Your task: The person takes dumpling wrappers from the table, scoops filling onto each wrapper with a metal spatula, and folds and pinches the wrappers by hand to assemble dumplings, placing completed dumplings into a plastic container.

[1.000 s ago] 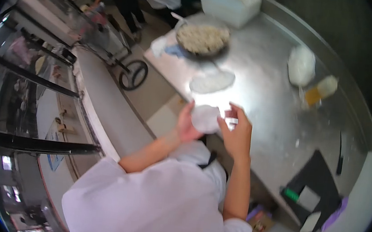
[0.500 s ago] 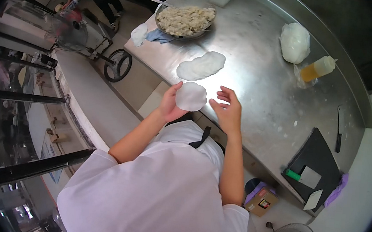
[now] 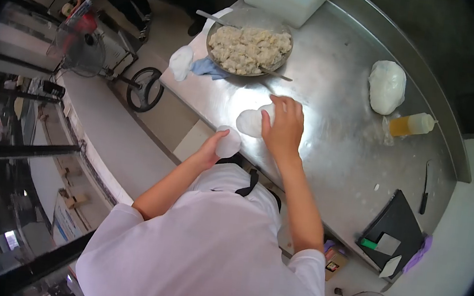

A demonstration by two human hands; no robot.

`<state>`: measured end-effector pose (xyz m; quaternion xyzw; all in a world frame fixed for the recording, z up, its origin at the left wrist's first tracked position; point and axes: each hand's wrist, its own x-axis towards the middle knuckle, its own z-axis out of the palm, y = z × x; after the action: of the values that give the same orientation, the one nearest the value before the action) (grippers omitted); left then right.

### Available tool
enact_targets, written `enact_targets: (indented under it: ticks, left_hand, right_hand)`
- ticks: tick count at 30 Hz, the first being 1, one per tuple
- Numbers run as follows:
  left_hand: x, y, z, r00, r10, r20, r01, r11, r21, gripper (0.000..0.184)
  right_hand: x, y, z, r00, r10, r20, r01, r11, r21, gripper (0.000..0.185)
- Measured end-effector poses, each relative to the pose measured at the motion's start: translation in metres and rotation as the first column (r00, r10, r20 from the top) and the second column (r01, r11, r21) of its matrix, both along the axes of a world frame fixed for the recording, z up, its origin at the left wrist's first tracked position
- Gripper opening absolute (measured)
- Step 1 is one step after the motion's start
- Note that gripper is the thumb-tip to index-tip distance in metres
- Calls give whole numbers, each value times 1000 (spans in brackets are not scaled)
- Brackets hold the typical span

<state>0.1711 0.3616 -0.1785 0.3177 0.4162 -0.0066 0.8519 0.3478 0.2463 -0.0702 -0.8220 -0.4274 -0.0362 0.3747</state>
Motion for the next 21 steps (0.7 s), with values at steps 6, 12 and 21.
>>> enact_targets:
  ticks: [6, 12, 21]
  left_hand:
    - [-4, 43, -6, 997, 48, 52, -43, 994, -98, 50]
    - [8, 53, 4, 972, 184, 150, -164, 977, -138, 50]
    - [11, 50, 0, 979, 166, 116, -157, 984, -88, 53]
  right_hand:
    - [60, 82, -43, 774, 208, 598, 129, 873, -470, 20]
    - [94, 92, -54, 890, 228, 395, 66, 793, -605, 13]
    - [141, 79, 24, 867, 181, 464, 117, 831, -543, 14]
